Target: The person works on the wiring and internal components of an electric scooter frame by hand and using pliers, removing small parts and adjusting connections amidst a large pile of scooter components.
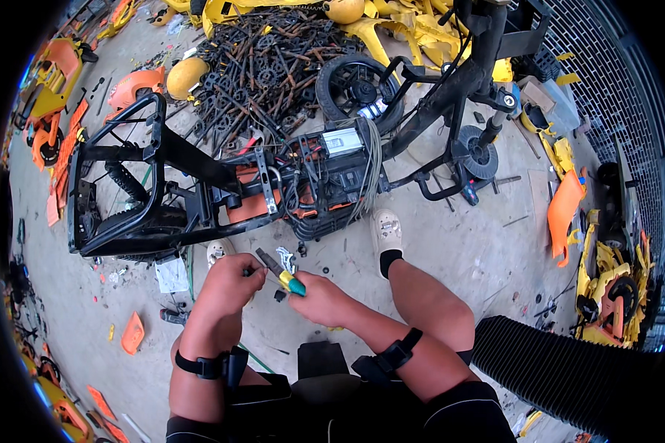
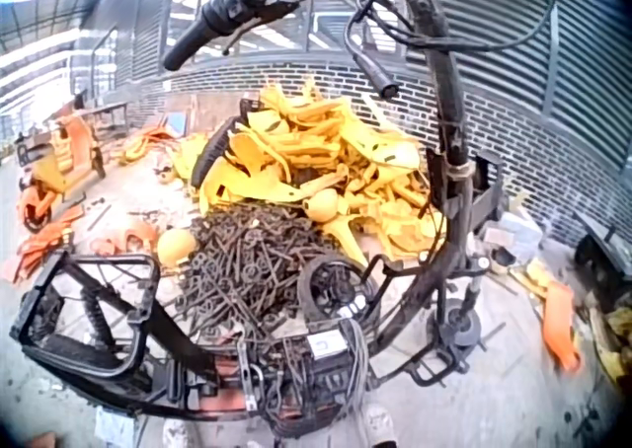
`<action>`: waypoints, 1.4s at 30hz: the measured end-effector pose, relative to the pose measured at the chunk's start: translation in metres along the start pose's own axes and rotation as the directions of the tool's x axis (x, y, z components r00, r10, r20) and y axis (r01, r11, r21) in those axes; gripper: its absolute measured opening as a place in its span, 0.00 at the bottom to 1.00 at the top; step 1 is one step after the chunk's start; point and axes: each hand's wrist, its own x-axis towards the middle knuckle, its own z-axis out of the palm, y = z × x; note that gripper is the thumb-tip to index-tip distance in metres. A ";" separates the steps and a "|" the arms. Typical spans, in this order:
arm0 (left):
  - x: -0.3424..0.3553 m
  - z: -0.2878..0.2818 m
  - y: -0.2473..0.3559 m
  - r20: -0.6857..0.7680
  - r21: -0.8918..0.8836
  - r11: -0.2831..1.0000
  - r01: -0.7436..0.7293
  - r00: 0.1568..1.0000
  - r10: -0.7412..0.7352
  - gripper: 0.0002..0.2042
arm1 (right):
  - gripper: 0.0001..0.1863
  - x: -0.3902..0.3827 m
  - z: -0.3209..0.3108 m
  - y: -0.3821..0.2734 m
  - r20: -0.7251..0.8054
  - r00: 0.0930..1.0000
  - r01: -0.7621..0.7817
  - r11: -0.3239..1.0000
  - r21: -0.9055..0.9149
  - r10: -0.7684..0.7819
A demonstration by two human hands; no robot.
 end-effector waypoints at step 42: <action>0.018 -0.003 -0.002 0.016 0.016 1.000 -0.002 1.000 0.001 0.10 | 0.11 0.025 -0.007 0.011 0.030 0.991 -0.137 0.977 0.164 0.134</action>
